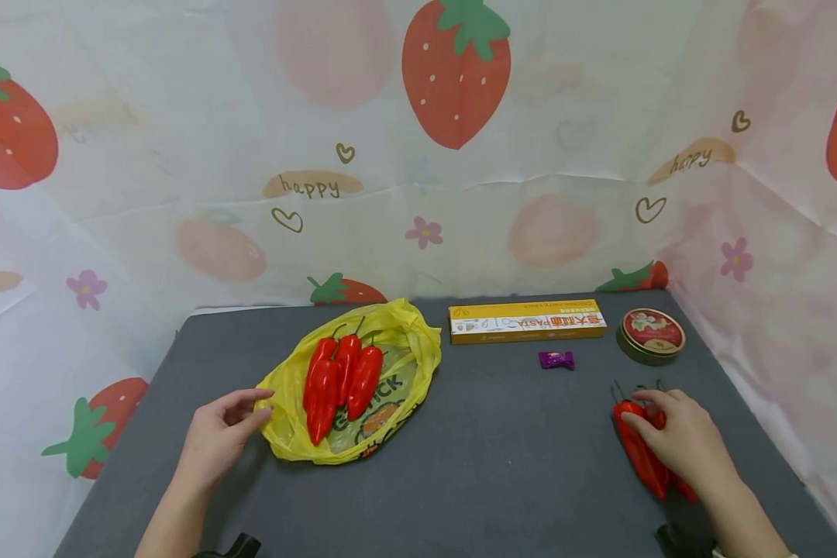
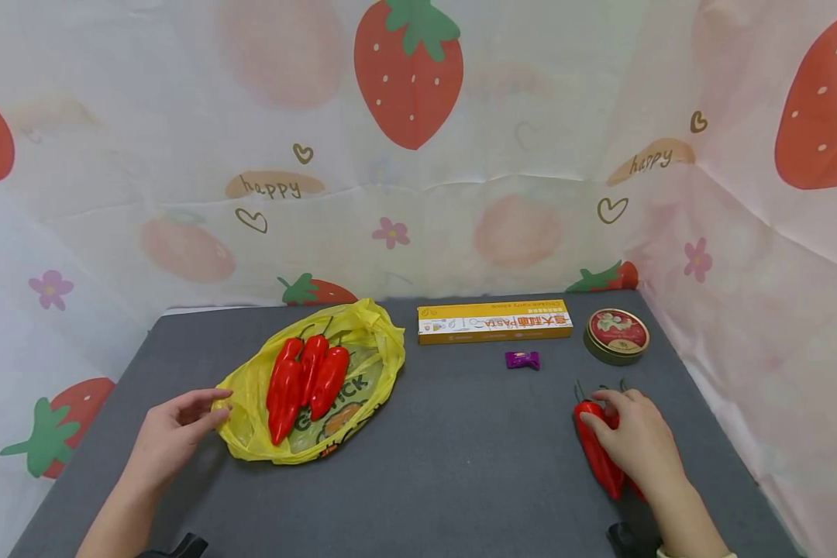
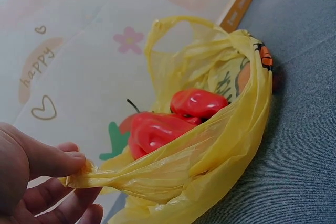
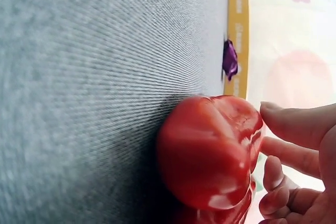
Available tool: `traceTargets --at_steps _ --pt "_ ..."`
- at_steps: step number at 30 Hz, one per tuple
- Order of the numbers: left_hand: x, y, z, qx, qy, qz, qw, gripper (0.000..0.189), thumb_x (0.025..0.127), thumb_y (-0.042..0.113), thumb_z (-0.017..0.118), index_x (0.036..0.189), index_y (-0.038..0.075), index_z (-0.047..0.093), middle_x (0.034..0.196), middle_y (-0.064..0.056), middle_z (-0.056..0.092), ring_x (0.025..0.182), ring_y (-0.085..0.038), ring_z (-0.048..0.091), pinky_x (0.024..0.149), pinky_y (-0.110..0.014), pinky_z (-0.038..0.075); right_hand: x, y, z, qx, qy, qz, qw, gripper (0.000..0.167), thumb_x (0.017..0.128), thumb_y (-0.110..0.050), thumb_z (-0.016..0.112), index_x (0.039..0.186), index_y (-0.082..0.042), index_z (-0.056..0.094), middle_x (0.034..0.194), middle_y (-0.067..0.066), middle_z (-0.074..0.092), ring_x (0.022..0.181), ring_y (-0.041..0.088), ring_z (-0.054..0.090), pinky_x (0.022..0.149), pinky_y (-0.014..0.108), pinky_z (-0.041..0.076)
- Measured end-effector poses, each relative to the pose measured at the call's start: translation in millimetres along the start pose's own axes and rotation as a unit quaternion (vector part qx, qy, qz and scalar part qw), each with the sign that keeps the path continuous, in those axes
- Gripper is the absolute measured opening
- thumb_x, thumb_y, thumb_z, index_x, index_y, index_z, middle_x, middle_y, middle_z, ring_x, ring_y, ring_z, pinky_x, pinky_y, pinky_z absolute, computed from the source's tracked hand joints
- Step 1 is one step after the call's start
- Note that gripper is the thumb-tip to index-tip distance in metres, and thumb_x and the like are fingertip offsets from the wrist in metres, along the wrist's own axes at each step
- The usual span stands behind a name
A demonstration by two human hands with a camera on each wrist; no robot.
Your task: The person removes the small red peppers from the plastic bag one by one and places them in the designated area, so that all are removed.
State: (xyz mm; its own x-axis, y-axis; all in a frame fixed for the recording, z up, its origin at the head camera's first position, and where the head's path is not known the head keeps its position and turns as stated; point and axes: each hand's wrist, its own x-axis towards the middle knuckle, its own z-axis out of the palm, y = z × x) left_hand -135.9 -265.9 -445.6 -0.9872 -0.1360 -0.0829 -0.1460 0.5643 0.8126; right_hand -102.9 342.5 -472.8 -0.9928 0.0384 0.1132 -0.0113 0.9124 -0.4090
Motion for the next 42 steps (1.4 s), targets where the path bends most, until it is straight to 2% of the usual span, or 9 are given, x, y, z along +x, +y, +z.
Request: traceTargets --at_steps 5,9,15,17,21,25,30,35,42 --pt "-0.3 -0.4 -0.2 0.002 0.001 0.002 1.0 0.037 0.095 0.027 0.072 0.128 0.01 0.069 0.117 -0.012 0.065 0.091 -0.014 0.059 0.075 -0.025 0.057 -1.6 -1 0 0.001 -0.003 -0.004 1.0 0.05 0.088 -0.036 0.078 0.122 0.0 0.067 0.089 0.01 0.06 0.08 0.026 0.055 0.065 0.042 0.045" --pt "-0.5 -1.3 -0.6 0.003 0.0 0.004 1.0 0.037 0.095 0.027 0.072 0.128 0.01 0.069 0.117 -0.012 0.065 0.092 -0.014 0.058 0.075 -0.025 0.057 -2.0 -5 1 0.014 0.018 -0.006 0.9997 0.05 0.088 -0.034 0.078 0.125 -0.003 0.066 0.092 0.01 0.063 0.083 0.026 0.057 0.069 0.046 0.048" --pt "0.3 -1.1 -0.4 0.003 0.002 0.009 1.0 0.036 0.095 0.026 0.072 0.127 0.01 0.07 0.115 -0.011 0.066 0.09 -0.012 0.059 0.075 -0.025 0.057 1.7 -26 -3 0.057 0.065 -0.033 0.9957 0.046 0.087 -0.027 0.081 0.126 -0.006 0.067 0.096 0.01 0.069 0.083 0.024 0.064 0.072 0.044 0.053" --pt "0.6 -0.9 0.6 0.003 0.0 0.008 1.0 0.036 0.095 0.027 0.072 0.127 0.01 0.07 0.115 -0.011 0.066 0.09 -0.012 0.059 0.074 -0.025 0.057 4.2 -36 -6 0.072 0.067 -0.044 0.9942 0.046 0.087 -0.025 0.081 0.126 -0.006 0.066 0.099 0.011 0.071 0.084 0.025 0.067 0.073 0.042 0.055" --pt "0.8 -0.7 3.1 0.006 -0.003 0.004 1.0 0.036 0.095 0.027 0.072 0.127 0.011 0.07 0.116 -0.012 0.065 0.092 -0.016 0.058 0.074 -0.024 0.057 13.5 -55 -8 0.098 0.066 -0.066 0.9908 0.044 0.089 -0.025 0.079 0.127 -0.01 0.066 0.101 0.01 0.073 0.086 0.023 0.068 0.072 0.031 0.056" --pt "-0.5 1.4 3.7 0.012 -0.003 0.0 0.9999 0.037 0.095 0.027 0.072 0.128 0.011 0.069 0.12 -0.012 0.064 0.095 -0.019 0.055 0.072 -0.021 0.055 27.0 -80 -7 0.121 0.052 -0.084 0.9877 0.043 0.091 -0.026 0.077 0.129 -0.011 0.065 0.105 0.009 0.073 0.089 0.022 0.067 0.072 0.03 0.055" --pt "-1.1 2.1 1.7 0.016 -0.002 0.008 0.9998 0.037 0.095 0.028 0.071 0.128 0.012 0.069 0.123 -0.012 0.065 0.096 -0.019 0.055 0.073 -0.02 0.054 44.8 -116 -2 0.145 0.036 -0.109 0.9828 0.041 0.091 -0.023 0.077 0.129 -0.011 0.066 0.105 0.007 0.073 0.089 0.021 0.068 0.075 0.037 0.057" --pt "-0.5 0.4 0.2 0.019 0.002 0.014 0.9997 0.036 0.095 0.028 0.072 0.127 0.013 0.07 0.124 -0.012 0.066 0.094 -0.016 0.057 0.073 -0.019 0.054 62.2 -151 13 0.195 0.006 -0.142 0.9705 0.039 0.092 -0.02 0.075 0.129 -0.01 0.066 0.104 0.005 0.072 0.091 0.019 0.069 0.079 0.042 0.058" --pt "0.0 0.0 0.1 0.009 0.005 0.014 0.9998 0.035 0.095 0.026 0.072 0.127 0.012 0.07 0.121 -0.012 0.066 0.093 -0.017 0.06 0.075 -0.023 0.057 77.0 -194 35 0.232 -0.047 -0.151 0.9599 0.038 0.094 -0.023 0.074 0.129 -0.01 0.066 0.105 0.005 0.071 0.092 0.019 0.07 0.08 0.038 0.059"
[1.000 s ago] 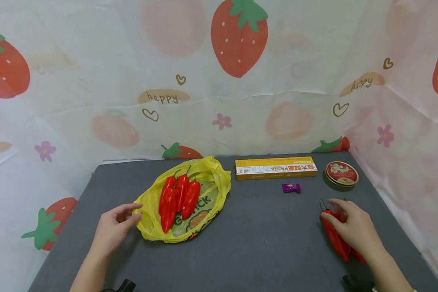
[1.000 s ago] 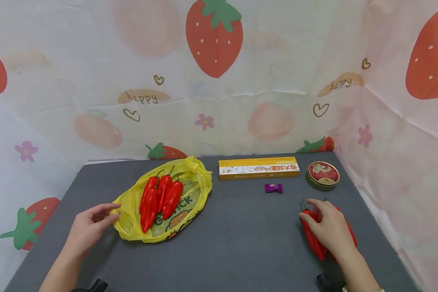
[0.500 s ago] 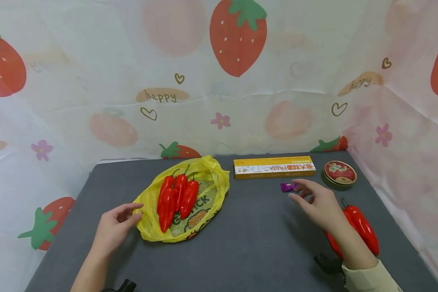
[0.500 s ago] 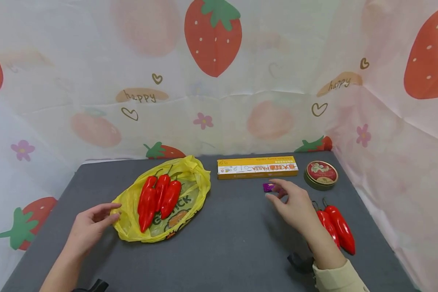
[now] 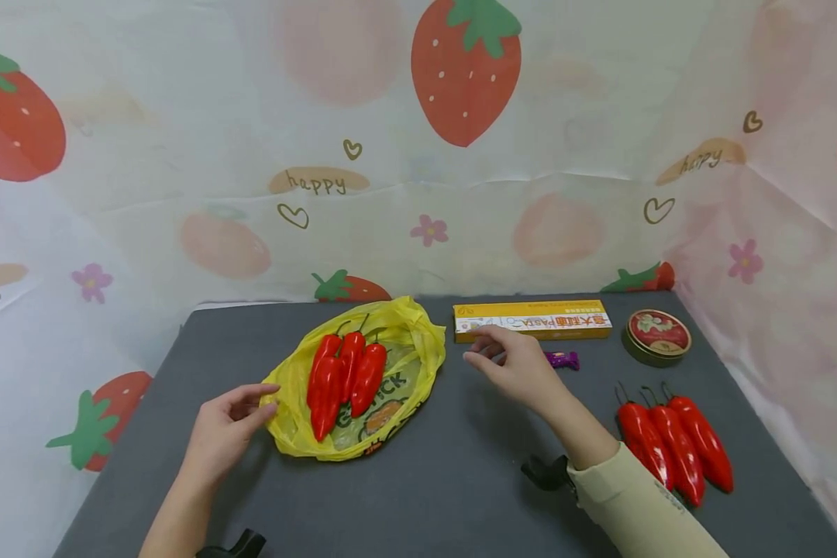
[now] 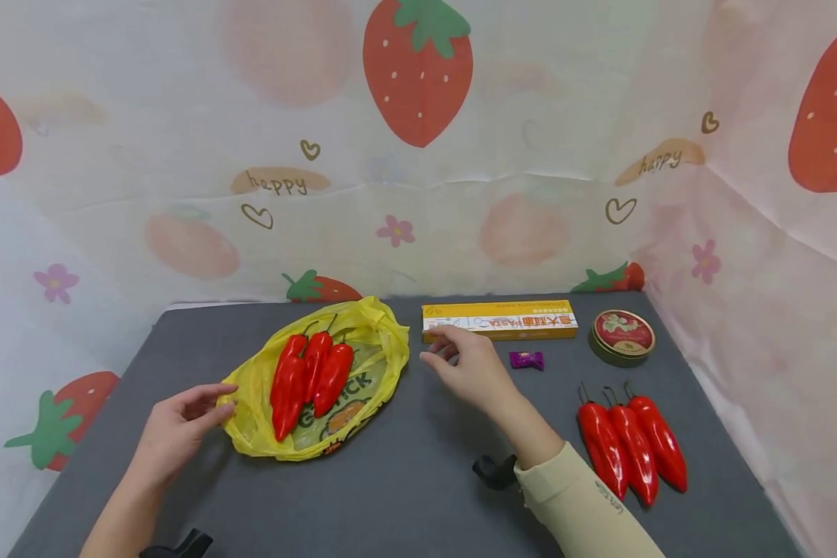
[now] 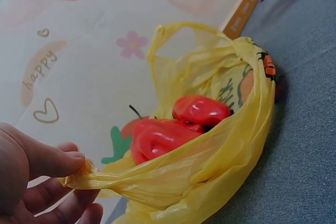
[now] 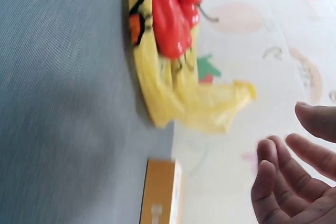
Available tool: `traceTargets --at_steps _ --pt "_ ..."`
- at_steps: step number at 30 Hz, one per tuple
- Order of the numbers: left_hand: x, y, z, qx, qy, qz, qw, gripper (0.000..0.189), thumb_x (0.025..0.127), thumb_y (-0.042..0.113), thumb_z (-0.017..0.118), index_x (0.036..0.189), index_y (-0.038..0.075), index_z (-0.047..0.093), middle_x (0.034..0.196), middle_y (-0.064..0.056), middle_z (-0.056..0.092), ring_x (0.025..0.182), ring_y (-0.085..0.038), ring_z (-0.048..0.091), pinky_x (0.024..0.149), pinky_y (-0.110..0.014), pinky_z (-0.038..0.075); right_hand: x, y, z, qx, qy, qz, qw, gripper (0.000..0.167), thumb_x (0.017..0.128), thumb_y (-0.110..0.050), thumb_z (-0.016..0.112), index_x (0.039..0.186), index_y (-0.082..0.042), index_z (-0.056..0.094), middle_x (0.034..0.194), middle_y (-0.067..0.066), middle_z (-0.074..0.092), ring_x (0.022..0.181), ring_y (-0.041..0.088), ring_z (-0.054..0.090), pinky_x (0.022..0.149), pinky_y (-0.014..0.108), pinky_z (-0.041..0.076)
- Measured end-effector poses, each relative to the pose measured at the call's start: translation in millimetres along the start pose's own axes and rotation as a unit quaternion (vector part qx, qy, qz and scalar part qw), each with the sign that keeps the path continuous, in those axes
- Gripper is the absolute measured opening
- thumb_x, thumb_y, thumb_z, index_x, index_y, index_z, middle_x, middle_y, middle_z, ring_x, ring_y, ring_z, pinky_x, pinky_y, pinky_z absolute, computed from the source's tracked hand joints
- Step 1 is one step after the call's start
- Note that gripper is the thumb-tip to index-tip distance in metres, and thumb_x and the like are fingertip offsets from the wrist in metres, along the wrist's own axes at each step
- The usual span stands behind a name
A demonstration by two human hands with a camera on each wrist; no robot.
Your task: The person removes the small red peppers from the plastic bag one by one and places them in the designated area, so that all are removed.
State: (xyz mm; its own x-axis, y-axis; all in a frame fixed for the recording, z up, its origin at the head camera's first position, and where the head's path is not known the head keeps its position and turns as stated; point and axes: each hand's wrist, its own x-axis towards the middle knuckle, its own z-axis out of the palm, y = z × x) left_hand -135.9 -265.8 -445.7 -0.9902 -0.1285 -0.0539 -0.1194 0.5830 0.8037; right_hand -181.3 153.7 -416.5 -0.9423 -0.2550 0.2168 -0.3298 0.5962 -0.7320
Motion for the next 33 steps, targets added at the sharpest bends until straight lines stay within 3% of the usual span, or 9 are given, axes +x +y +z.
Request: traceTargets --at_steps 11,18,22,27,29,33 --pt "-1.1 1.5 0.5 0.001 -0.001 -0.007 1.0 0.035 0.095 0.025 0.072 0.128 0.011 0.069 0.121 -0.012 0.065 0.095 -0.019 0.057 0.076 -0.025 0.057 34.8 -26 37 0.032 -0.101 0.009 0.9943 0.038 0.096 -0.027 0.071 0.13 -0.012 0.066 0.114 0.006 0.071 0.1 0.022 0.069 0.083 0.037 0.057" --pt "-0.9 4.0 0.6 0.001 0.001 -0.006 1.0 0.035 0.095 0.024 0.072 0.127 0.011 0.07 0.122 -0.012 0.066 0.094 -0.018 0.059 0.077 -0.024 0.057 63.7 -36 59 0.059 -0.197 0.025 0.9783 0.041 0.097 -0.033 0.068 0.133 -0.013 0.064 0.127 0.012 0.067 0.116 0.029 0.065 0.092 0.039 0.055" --pt "-0.1 3.7 1.7 -0.001 -0.008 -0.009 0.9999 0.036 0.096 0.026 0.071 0.128 0.012 0.069 0.123 -0.012 0.064 0.097 -0.021 0.058 0.078 -0.024 0.057 76.2 -38 77 0.06 -0.213 0.049 0.974 0.047 0.097 -0.035 0.068 0.137 -0.012 0.061 0.134 0.016 0.063 0.119 0.03 0.062 0.095 0.043 0.054" --pt "0.3 2.5 2.3 0.0 -0.01 -0.015 0.9998 0.037 0.095 0.028 0.071 0.129 0.012 0.069 0.125 -0.013 0.063 0.099 -0.023 0.056 0.077 -0.023 0.057 83.7 -40 104 0.036 -0.219 0.083 0.9715 0.063 0.096 -0.036 0.068 0.149 -0.009 0.047 0.143 0.018 0.055 0.125 0.032 0.058 0.101 0.046 0.05" --pt "0.1 1.9 2.7 0.0 -0.01 -0.016 0.9998 0.038 0.095 0.028 0.071 0.129 0.012 0.069 0.125 -0.012 0.063 0.099 -0.023 0.056 0.077 -0.023 0.057 85.5 -41 113 0.039 -0.215 0.107 0.9699 0.069 0.097 -0.037 0.067 0.155 -0.012 0.039 0.141 0.02 0.056 0.116 0.031 0.061 0.098 0.046 0.051" --pt "0.3 1.3 3.3 -0.002 -0.011 -0.015 0.9998 0.037 0.095 0.028 0.071 0.129 0.013 0.069 0.123 -0.012 0.064 0.099 -0.023 0.056 0.077 -0.024 0.057 91.1 -45 123 0.068 -0.203 0.165 0.9626 0.074 0.097 -0.035 0.068 0.159 -0.021 0.031 0.139 0.017 0.058 0.081 0.026 0.061 0.079 0.042 0.057"
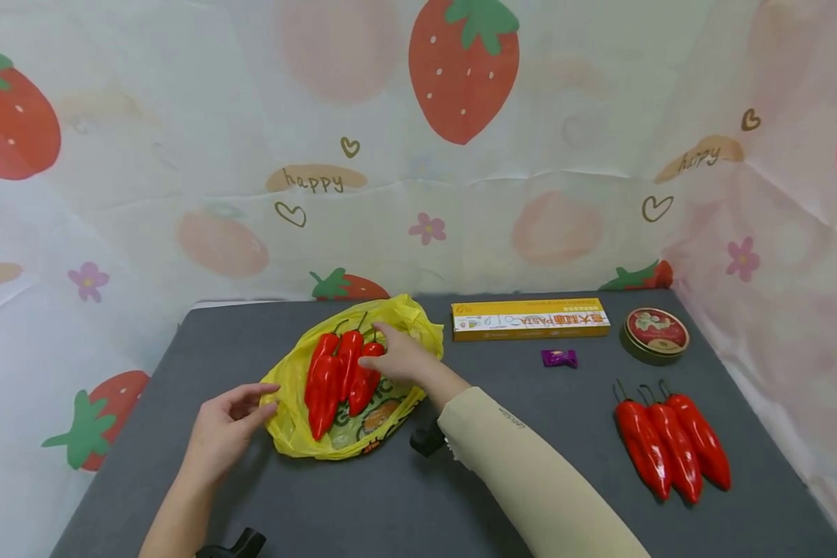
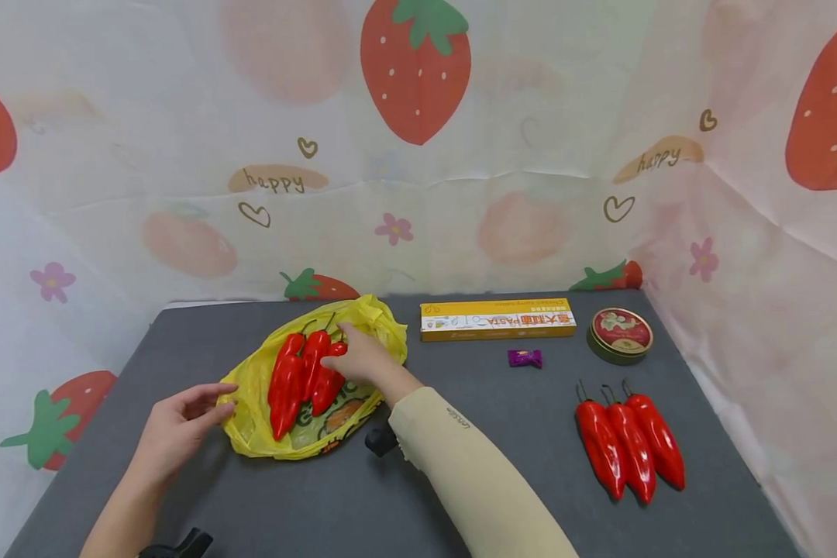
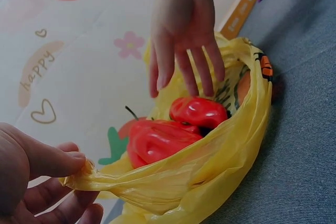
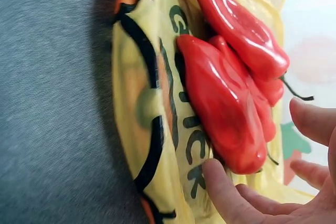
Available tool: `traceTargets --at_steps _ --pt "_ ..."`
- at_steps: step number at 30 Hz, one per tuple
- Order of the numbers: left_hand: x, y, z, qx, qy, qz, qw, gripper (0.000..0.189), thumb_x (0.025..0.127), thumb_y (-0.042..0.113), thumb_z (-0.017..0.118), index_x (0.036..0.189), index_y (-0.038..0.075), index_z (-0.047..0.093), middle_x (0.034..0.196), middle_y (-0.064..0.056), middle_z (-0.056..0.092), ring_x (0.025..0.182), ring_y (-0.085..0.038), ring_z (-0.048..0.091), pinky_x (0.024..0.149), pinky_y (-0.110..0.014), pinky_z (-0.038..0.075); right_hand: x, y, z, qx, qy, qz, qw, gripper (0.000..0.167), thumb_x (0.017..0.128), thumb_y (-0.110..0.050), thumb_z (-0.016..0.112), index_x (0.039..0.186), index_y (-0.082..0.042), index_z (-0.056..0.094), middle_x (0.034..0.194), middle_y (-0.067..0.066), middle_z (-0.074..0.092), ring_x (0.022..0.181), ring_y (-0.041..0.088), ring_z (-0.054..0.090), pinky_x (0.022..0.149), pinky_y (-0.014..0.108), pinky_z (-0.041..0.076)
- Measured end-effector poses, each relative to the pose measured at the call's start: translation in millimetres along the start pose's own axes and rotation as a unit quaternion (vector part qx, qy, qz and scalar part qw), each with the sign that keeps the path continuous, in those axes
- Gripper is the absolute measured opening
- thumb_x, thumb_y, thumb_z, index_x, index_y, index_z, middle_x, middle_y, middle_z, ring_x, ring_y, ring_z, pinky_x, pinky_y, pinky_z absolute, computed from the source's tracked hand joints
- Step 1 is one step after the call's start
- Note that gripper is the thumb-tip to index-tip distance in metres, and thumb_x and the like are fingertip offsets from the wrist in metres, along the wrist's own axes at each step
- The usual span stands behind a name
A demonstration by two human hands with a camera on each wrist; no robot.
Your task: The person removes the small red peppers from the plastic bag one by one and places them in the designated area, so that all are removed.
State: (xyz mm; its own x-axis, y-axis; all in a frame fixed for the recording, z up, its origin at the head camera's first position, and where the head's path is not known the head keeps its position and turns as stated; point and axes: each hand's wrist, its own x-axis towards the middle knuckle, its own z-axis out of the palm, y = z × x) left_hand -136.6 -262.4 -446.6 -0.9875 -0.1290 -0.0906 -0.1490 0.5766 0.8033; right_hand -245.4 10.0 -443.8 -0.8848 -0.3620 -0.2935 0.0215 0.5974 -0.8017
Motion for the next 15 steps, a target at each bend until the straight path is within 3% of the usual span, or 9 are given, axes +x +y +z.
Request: traceTargets --at_steps 2,4,12,15 --pt "-0.2 0.1 0.2 0.0 -0.002 0.0 1.0 0.037 0.095 0.028 0.071 0.129 0.013 0.068 0.122 -0.012 0.064 0.099 -0.023 0.056 0.077 -0.023 0.057 4.5 -1 2 0.019 -0.006 0.024 0.9995 0.074 0.097 -0.034 0.068 0.159 -0.024 0.031 0.14 0.016 0.057 0.074 0.025 0.06 0.072 0.042 0.058" --pt "-0.5 0.1 0.2 0.001 -0.002 0.0 1.0 0.038 0.095 0.029 0.071 0.129 0.013 0.068 0.122 -0.012 0.064 0.099 -0.023 0.055 0.076 -0.021 0.056 8.6 -2 5 0.022 -0.008 0.033 0.9992 0.07 0.096 -0.034 0.069 0.157 -0.023 0.035 0.149 0.011 0.051 0.084 0.022 0.063 0.074 0.042 0.059" --pt "-0.1 0.1 -0.2 0.0 0.0 0.003 1.0 0.039 0.095 0.031 0.071 0.129 0.012 0.068 0.123 -0.013 0.064 0.098 -0.023 0.056 0.074 -0.019 0.055 16.9 3 17 -0.017 0.013 0.036 0.9991 0.063 0.091 -0.028 0.076 0.148 -0.016 0.05 0.14 0.01 0.056 0.086 0.02 0.061 0.065 0.032 0.056" --pt "0.5 1.3 -0.3 0.0 0.003 0.005 1.0 0.038 0.095 0.029 0.071 0.129 0.012 0.069 0.122 -0.013 0.065 0.097 -0.022 0.057 0.075 -0.022 0.056 19.1 5 21 -0.029 0.027 0.032 0.9987 0.063 0.091 -0.028 0.076 0.148 -0.016 0.05 0.142 0.009 0.056 0.101 0.021 0.061 0.078 0.033 0.056"
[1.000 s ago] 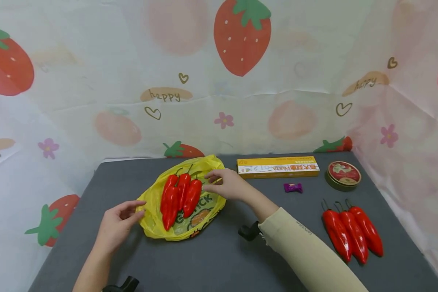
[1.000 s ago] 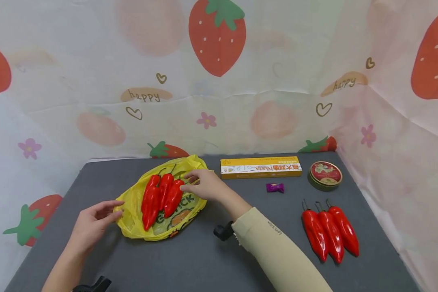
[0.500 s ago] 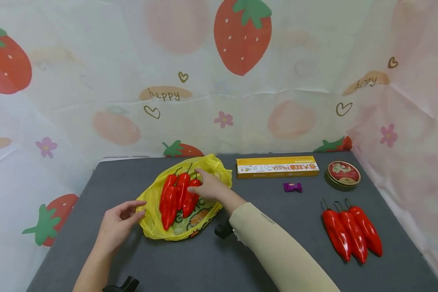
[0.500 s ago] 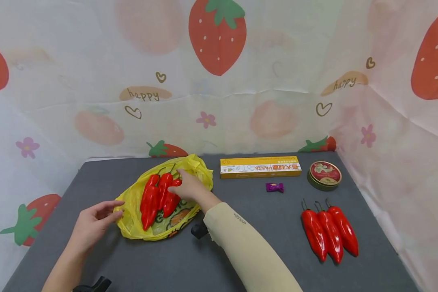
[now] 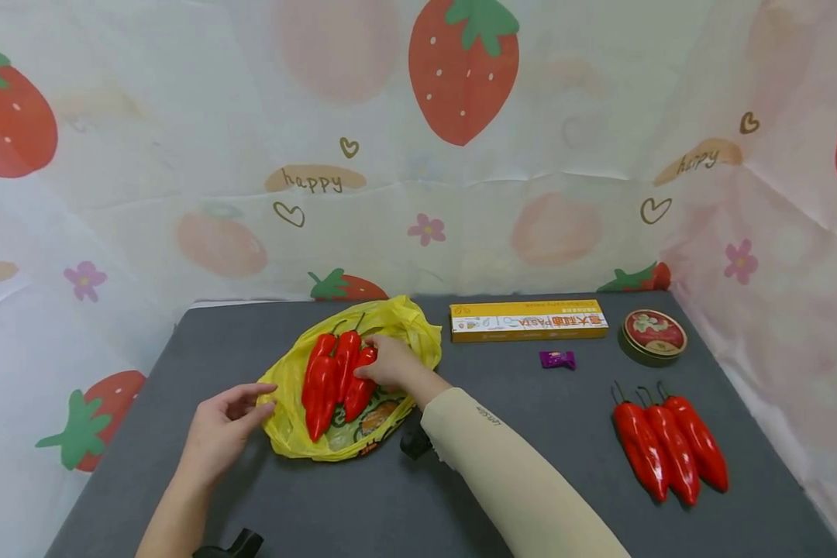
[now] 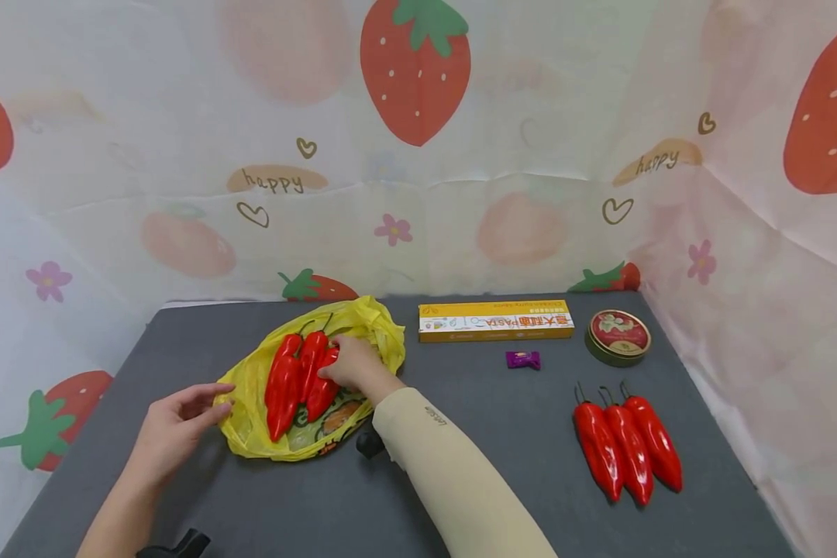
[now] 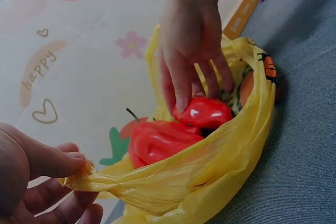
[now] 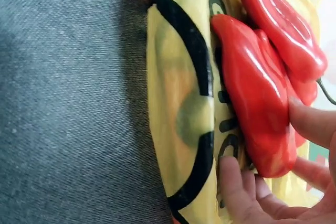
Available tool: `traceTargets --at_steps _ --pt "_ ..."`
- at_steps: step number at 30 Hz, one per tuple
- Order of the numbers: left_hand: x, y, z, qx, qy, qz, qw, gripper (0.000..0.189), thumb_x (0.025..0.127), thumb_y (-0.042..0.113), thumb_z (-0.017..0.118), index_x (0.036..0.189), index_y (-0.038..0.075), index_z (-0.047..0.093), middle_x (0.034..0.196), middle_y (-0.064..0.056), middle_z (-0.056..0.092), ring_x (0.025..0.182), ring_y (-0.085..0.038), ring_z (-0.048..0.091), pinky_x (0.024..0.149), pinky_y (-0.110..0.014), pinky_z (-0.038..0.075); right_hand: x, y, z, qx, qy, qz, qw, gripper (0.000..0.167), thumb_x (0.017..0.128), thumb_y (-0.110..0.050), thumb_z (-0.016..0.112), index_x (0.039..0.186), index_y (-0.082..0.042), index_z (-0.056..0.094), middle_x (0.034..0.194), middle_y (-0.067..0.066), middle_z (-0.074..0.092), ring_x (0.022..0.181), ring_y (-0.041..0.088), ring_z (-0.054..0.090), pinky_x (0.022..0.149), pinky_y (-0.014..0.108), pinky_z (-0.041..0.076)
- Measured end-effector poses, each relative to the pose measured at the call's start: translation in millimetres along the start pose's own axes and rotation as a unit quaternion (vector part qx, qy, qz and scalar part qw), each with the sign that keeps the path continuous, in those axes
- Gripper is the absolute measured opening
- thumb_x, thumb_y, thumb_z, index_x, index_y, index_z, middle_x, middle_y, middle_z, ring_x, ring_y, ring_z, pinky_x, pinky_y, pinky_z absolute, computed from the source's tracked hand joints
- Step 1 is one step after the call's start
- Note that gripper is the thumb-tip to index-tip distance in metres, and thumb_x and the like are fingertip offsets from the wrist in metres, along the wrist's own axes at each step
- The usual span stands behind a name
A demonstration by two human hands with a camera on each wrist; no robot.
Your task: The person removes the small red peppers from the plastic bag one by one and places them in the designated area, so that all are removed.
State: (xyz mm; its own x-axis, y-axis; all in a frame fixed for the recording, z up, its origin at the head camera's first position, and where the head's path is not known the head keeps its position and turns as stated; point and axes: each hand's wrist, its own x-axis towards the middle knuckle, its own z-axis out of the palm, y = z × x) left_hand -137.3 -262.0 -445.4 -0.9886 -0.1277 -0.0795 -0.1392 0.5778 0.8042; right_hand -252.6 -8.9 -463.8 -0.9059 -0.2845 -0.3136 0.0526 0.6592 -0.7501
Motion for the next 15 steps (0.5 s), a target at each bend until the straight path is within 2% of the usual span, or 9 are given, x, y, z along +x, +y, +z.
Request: traceTargets --at_steps 2,4,8,10,12,15 --pt "0.2 0.9 -0.9 0.003 0.0 0.003 1.0 0.038 0.095 0.03 0.071 0.129 0.012 0.069 0.121 -0.013 0.066 0.096 -0.021 0.057 0.075 -0.023 0.057 0.3 -1 1 0.0 0.012 -0.003 0.9999 0.062 0.091 -0.026 0.077 0.146 -0.015 0.052 0.141 0.009 0.057 0.107 0.022 0.059 0.086 0.036 0.056" --pt "0.4 1.6 -1.4 0.004 0.001 0.006 1.0 0.037 0.095 0.029 0.071 0.128 0.012 0.069 0.12 -0.013 0.066 0.095 -0.022 0.058 0.076 -0.025 0.057 -0.8 -3 2 0.003 0.026 -0.007 0.9996 0.059 0.089 -0.024 0.079 0.142 -0.014 0.056 0.138 0.009 0.059 0.107 0.021 0.058 0.087 0.034 0.054" --pt "0.0 1.9 -1.2 0.006 0.002 0.006 1.0 0.038 0.096 0.031 0.071 0.129 0.013 0.069 0.122 -0.012 0.066 0.097 -0.022 0.057 0.076 -0.024 0.057 -3.3 -8 2 0.051 0.034 0.0 0.9981 0.055 0.083 -0.019 0.084 0.134 -0.017 0.063 0.122 0.009 0.064 0.081 0.02 0.058 0.066 0.029 0.052" --pt "-0.2 2.0 -0.8 0.004 0.001 0.005 1.0 0.038 0.096 0.03 0.071 0.129 0.013 0.069 0.123 -0.013 0.065 0.098 -0.023 0.057 0.076 -0.024 0.057 -6.0 -10 1 0.08 0.027 0.001 0.9964 0.054 0.082 -0.016 0.085 0.132 -0.018 0.065 0.117 0.01 0.064 0.076 0.019 0.057 0.062 0.029 0.053" --pt "-0.4 2.2 -0.4 0.002 -0.001 0.004 1.0 0.038 0.096 0.03 0.071 0.129 0.012 0.069 0.124 -0.013 0.065 0.099 -0.023 0.056 0.076 -0.024 0.057 -10.1 -11 0 0.104 0.017 -0.001 0.9945 0.053 0.082 -0.014 0.085 0.132 -0.019 0.066 0.116 0.012 0.064 0.077 0.019 0.058 0.064 0.031 0.056" --pt "-0.4 2.0 -0.5 0.001 -0.001 0.004 1.0 0.038 0.095 0.029 0.071 0.129 0.012 0.069 0.123 -0.014 0.065 0.099 -0.024 0.056 0.077 -0.024 0.057 -17.8 -12 -4 0.13 -0.003 -0.016 0.9914 0.053 0.084 -0.014 0.083 0.134 -0.018 0.065 0.123 0.015 0.062 0.087 0.019 0.061 0.073 0.038 0.06"
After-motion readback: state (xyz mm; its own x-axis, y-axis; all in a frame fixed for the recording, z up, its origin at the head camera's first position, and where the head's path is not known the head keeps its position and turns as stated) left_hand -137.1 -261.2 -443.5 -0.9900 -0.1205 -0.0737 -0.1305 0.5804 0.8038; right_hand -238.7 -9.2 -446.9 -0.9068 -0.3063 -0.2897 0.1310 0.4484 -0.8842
